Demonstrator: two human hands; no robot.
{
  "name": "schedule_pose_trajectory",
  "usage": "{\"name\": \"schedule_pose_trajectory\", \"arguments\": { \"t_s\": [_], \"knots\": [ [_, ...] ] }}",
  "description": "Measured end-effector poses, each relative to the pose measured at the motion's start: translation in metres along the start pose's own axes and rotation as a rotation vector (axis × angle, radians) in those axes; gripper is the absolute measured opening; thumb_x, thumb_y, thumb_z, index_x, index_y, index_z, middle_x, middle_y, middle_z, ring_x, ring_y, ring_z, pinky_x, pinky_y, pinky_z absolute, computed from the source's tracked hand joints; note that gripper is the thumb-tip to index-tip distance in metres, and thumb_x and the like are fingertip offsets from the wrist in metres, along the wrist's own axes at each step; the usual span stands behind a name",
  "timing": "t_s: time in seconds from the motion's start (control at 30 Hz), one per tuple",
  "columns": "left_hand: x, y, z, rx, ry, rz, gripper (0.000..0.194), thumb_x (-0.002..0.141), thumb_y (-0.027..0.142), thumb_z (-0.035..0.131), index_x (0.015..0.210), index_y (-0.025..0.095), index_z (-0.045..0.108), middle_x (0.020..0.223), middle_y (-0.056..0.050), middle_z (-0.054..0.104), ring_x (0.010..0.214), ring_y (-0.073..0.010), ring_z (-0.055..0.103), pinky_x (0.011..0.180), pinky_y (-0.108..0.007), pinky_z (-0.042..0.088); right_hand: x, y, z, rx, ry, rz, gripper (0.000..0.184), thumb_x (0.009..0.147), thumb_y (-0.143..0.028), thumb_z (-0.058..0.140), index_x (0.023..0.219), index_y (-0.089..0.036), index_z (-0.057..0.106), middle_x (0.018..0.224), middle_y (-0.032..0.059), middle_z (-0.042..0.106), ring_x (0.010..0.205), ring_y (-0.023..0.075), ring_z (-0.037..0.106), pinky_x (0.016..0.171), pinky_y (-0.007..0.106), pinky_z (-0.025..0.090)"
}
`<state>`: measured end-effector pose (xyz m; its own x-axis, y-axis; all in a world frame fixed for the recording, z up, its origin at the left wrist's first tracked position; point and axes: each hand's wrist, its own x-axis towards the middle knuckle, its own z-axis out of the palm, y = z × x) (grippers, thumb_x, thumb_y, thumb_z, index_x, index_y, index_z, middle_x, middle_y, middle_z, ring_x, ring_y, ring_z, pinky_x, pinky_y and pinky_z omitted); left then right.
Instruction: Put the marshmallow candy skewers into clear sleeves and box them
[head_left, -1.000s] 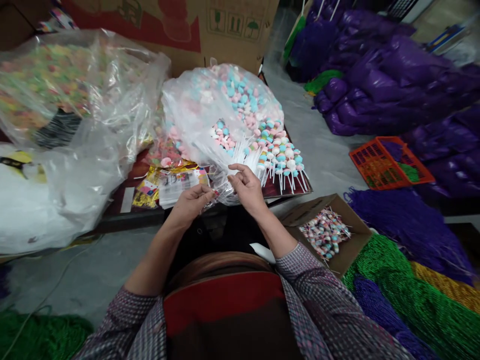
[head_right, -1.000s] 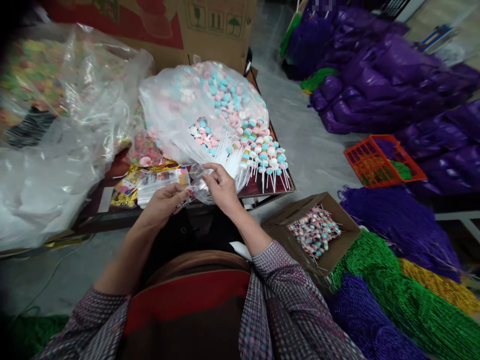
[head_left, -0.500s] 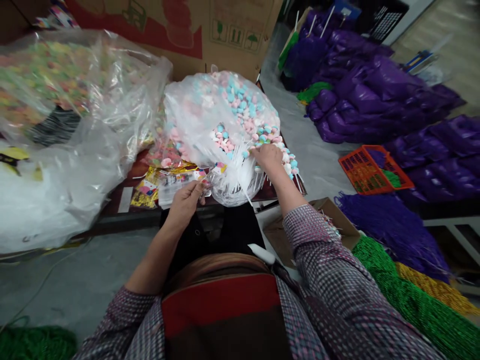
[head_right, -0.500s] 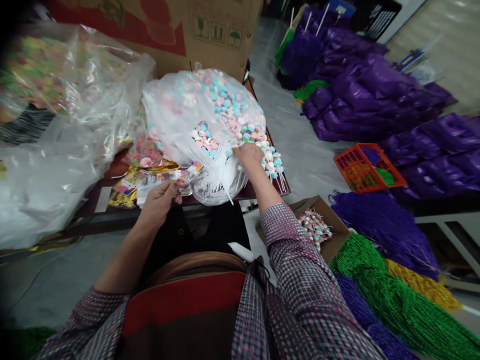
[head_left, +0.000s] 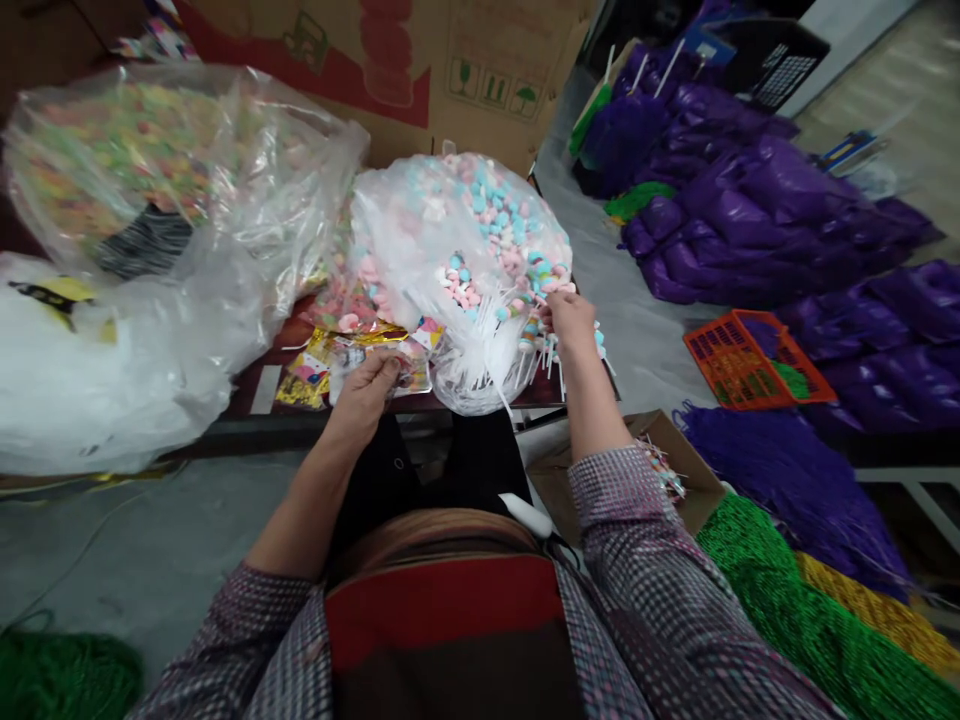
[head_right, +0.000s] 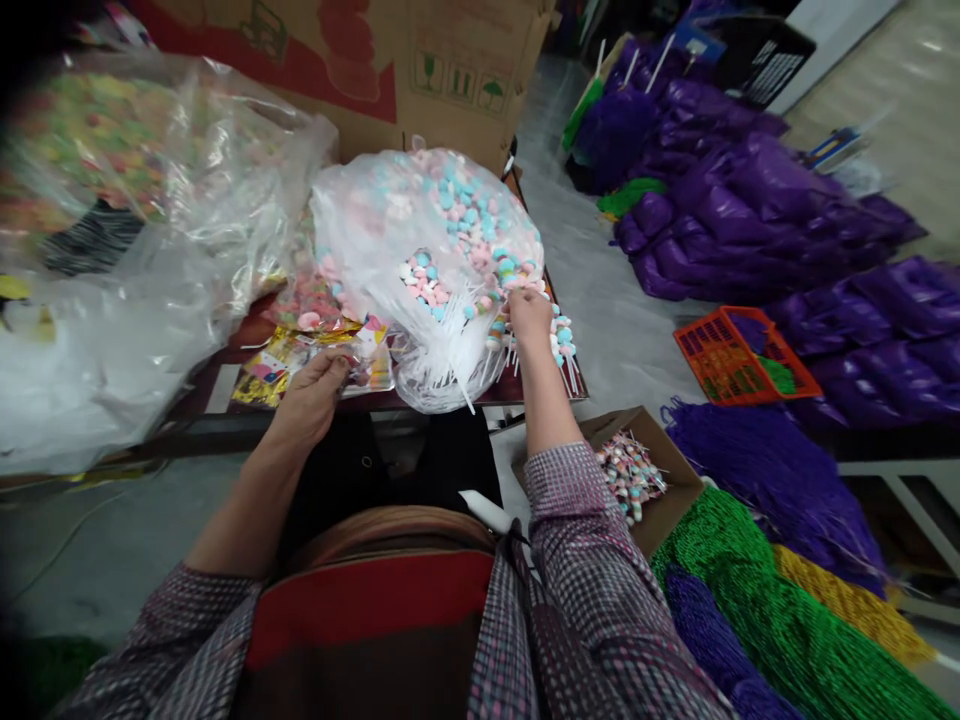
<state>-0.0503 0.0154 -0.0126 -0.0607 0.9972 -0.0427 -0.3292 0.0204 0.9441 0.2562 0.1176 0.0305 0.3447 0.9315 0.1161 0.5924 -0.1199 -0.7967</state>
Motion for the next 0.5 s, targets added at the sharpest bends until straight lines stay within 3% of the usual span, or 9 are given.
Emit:
{"name": "schedule_pose_trajectory", "arguments": {
  "t_s": [0.1, 0.17, 0.33, 0.5],
  "knots": [
    [0.001, 0.000, -0.008, 0.014, -0.074, 0.069, 0.042, 0.070, 0.060, 0.084, 0.079, 0.020, 0.073, 0.078, 0.000, 0.067, 0.076, -0.0119, 0.059, 0.076, -0.025, 0.051, -0.034, -0.007, -0.009, 0.240, 0.054, -0.014, 0.024, 0.093, -0.034, 0.049, 0.076, -0.021, 0.060, 0.068, -0.0004, 0.062, 0.056, 0.0093, 0.051, 0.062, 0.025, 0.049],
    [0.000, 0.000, -0.012, 0.057, -0.128, 0.126, 0.039, 0.077, 0.060, 0.079, 0.082, 0.021, 0.074, 0.082, -0.001, 0.069, 0.082, -0.0140, 0.061, 0.083, -0.028, 0.050, -0.063, -0.013, -0.017, 0.406, -0.001, -0.107, 0.019, 0.087, -0.040, 0.062, 0.079, -0.023, 0.065, 0.066, -0.0025, 0.062, 0.060, 0.0104, 0.056, 0.068, 0.027, 0.052],
    [-0.003, 0.003, -0.015, 0.251, -0.193, 0.192, 0.039, 0.086, 0.062, 0.068, 0.090, 0.023, 0.075, 0.094, -0.005, 0.074, 0.095, -0.0194, 0.065, 0.096, -0.034, 0.050, -0.113, -0.021, -0.035, 0.401, -0.137, -0.261, 0.015, 0.078, -0.041, 0.076, 0.075, -0.026, 0.074, 0.065, -0.0021, 0.069, 0.066, 0.0160, 0.066, 0.075, 0.036, 0.057],
    [-0.004, 0.011, -0.010, 0.362, -0.273, 0.229, 0.042, 0.089, 0.063, 0.062, 0.091, 0.022, 0.075, 0.097, -0.007, 0.075, 0.097, -0.0214, 0.066, 0.097, -0.036, 0.050, -0.117, -0.019, -0.046, 0.288, -0.164, -0.358, 0.013, 0.082, -0.038, 0.073, 0.080, -0.027, 0.079, 0.074, -0.0002, 0.076, 0.070, 0.0185, 0.071, 0.073, 0.037, 0.059]
  ]
}}
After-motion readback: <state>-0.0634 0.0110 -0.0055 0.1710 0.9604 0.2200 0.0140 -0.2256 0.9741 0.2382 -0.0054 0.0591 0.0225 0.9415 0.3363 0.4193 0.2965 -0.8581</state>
